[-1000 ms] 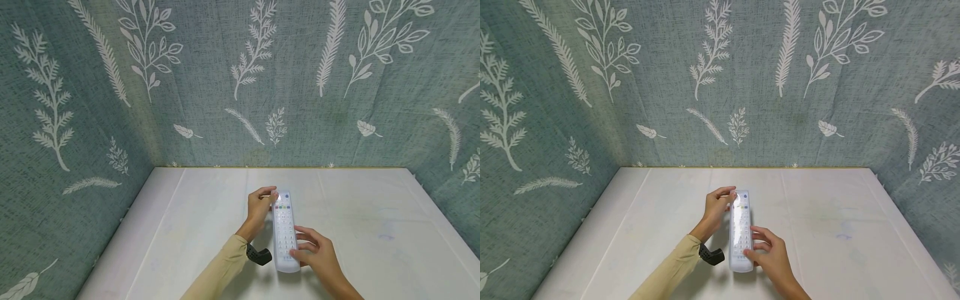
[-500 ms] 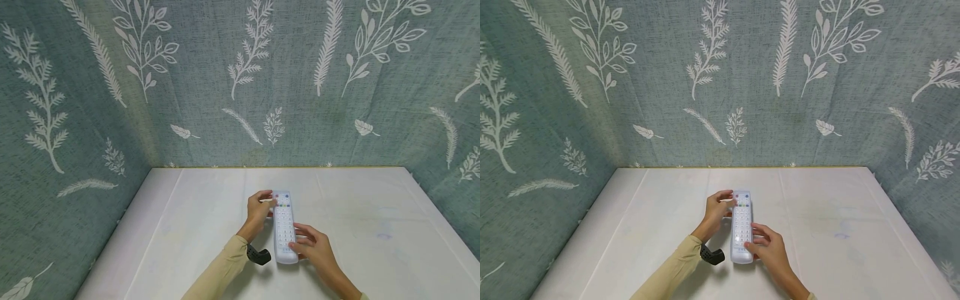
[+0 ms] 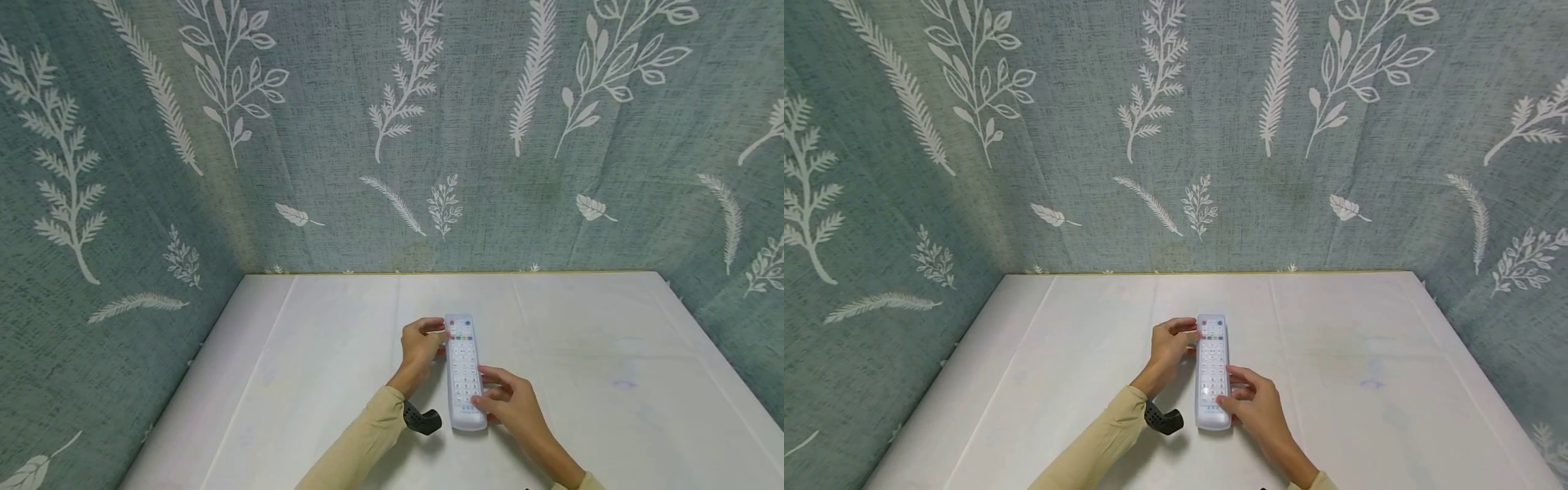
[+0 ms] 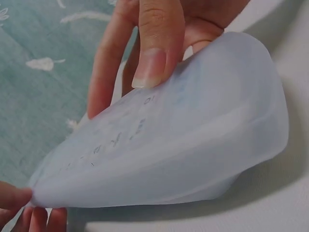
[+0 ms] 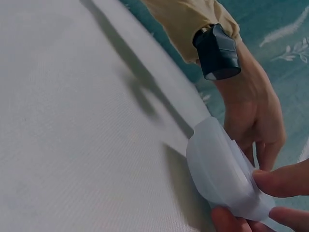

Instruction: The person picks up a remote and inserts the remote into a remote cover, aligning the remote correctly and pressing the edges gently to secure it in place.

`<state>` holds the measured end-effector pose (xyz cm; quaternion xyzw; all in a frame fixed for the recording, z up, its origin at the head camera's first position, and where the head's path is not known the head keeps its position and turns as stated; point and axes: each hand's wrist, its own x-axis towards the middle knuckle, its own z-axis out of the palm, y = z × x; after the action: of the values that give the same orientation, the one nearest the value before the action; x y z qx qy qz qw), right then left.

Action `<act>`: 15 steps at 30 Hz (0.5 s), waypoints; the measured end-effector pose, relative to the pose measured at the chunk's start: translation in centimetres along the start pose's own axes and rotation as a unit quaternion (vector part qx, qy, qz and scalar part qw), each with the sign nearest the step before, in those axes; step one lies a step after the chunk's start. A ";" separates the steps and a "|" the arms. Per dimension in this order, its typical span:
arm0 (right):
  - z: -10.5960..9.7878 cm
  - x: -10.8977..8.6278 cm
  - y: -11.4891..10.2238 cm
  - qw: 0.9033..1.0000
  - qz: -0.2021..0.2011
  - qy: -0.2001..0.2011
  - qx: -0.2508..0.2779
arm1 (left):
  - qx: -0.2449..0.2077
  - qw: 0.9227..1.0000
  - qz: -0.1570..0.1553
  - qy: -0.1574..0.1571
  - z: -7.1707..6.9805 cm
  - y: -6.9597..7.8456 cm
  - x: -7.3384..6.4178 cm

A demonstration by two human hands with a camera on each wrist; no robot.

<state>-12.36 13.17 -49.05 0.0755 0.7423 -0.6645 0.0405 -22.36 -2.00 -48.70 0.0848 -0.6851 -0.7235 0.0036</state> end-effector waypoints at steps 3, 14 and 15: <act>0.0 0.1 0.2 1.000 -0.012 -0.001 -0.018 | 0.014 1.000 -0.006 0.004 0.0 -0.3 0.0; 0.4 -0.2 0.3 0.997 -0.021 0.009 -0.074 | 0.055 0.998 -0.013 -0.024 -0.9 -0.8 -0.4; 0.3 -0.2 0.2 0.996 -0.026 0.011 -0.082 | 0.065 0.997 -0.012 -0.029 -1.0 -0.7 -0.5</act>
<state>-12.14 12.88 -49.21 0.0594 0.7964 -0.6015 0.0213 -21.68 -2.87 -49.38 0.0724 -0.7294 -0.6796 -0.0302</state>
